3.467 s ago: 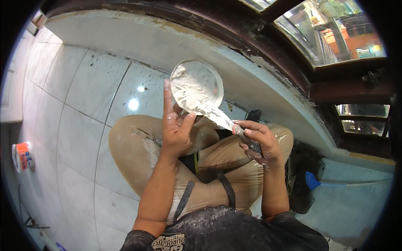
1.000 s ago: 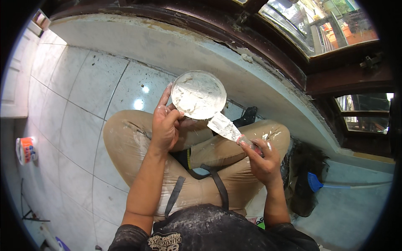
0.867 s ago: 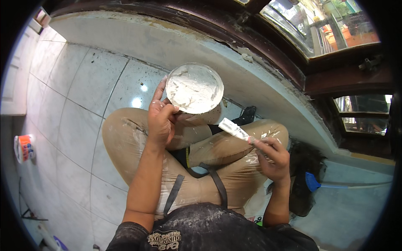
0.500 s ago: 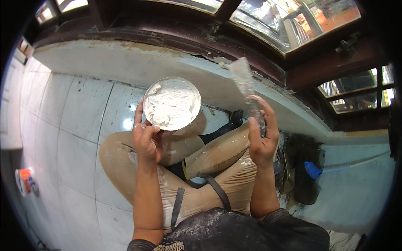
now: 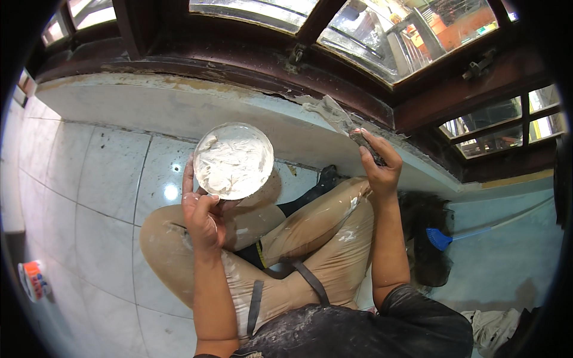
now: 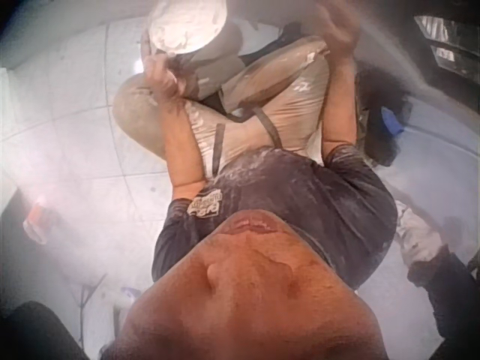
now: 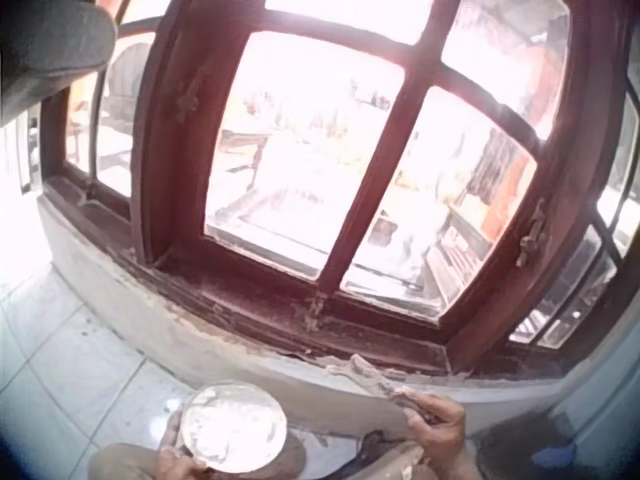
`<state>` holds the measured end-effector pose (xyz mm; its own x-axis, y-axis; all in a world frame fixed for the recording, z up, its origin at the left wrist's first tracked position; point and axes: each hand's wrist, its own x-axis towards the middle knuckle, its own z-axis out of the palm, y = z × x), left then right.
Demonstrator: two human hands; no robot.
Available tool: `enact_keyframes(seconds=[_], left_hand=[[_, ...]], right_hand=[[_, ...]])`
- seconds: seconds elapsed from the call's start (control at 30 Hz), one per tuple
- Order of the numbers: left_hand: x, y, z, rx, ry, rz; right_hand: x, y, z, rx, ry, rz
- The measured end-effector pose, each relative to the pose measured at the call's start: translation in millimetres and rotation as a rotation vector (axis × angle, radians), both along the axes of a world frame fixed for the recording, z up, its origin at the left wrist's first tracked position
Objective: The person sits on the floor and uses a putty knife to apply white filler from a small container onto the lower frame of a window sill. The person repeatedly scoops filler and smooths it along the sill's edge.
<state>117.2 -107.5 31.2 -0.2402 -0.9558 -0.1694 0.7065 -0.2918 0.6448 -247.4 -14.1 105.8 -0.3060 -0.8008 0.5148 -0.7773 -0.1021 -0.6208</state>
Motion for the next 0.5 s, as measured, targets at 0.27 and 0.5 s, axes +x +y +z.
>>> enact_keyframes(seconds=[0.27, 0.5], left_hand=[[-5, 1, 5, 0.007, -0.013, 0.004], [-7, -3, -6, -0.015, -0.105, -0.009]], right_hand=[[6, 9, 7, -0.097, -0.022, 0.028], [17, -6, 2, -0.019, -0.012, 0.011]])
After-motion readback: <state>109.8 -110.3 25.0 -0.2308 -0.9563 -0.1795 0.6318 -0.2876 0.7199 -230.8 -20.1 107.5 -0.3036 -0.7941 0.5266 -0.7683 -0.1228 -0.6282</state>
